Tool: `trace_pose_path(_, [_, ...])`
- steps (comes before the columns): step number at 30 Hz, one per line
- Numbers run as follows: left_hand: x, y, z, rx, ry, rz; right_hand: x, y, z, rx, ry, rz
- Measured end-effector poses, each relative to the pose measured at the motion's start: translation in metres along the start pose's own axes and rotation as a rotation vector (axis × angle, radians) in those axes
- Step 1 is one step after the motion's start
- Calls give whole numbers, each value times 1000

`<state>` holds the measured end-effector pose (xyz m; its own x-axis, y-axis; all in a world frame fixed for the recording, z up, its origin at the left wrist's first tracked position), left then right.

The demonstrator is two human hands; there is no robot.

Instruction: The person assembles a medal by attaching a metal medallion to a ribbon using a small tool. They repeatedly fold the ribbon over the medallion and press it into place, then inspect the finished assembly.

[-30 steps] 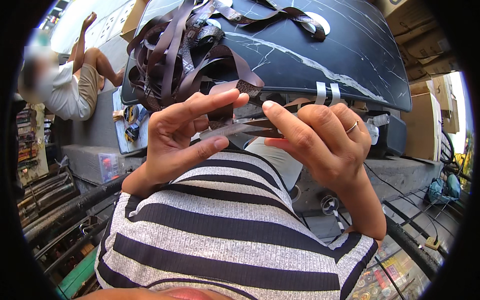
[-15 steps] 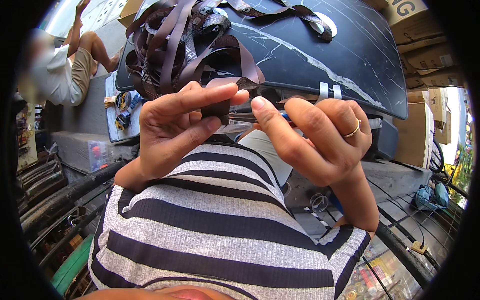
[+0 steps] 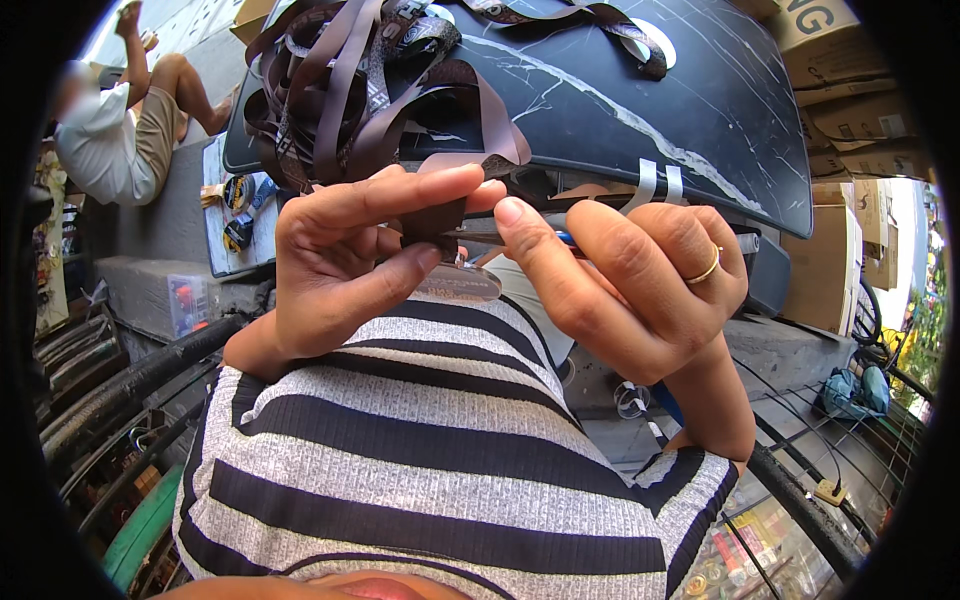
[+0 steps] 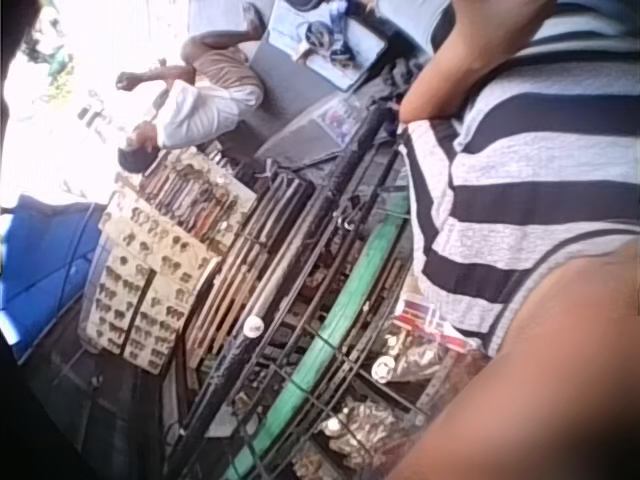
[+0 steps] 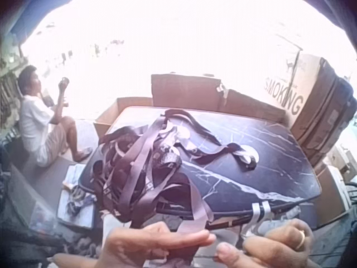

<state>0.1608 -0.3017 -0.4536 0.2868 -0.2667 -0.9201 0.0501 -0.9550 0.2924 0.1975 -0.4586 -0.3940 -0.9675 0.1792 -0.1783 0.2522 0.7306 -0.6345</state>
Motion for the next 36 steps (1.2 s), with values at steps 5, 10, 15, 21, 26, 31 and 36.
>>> trace_pose_path(5, [2,0,1,-12,-34,32,1,-2,-1,14,-8,12])
trace_pose_path(10, [4,2,0,-8,-47,56,-1,-3,-1,24,-12,6])
trace_pose_path(15, [5,3,1,8,-60,31,0,-3,-2,16,-19,10])
trace_pose_path(21, [5,3,1,13,-68,-14,4,-1,-5,7,-61,55])
trace_pose_path(26, [6,4,2,50,-92,-45,6,-4,-12,42,-106,97])
trace_pose_path(31, [6,7,2,64,-62,-43,6,-5,-17,54,-124,81])
trace_pose_path(36, [6,8,4,54,-74,-52,5,-5,-17,97,-115,53])
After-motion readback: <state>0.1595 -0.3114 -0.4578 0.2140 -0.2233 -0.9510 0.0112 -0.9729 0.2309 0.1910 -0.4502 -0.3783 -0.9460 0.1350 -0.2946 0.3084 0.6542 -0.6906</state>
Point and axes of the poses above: each hand's wrist, its own z-axis away from the middle knuckle, its own y-axis out of the palm, x = y × z, the point moved 8 cm from there along -z, towards the middle knuckle, and after that the axes turned 7 degrees about -x, right-handed, at the moved point
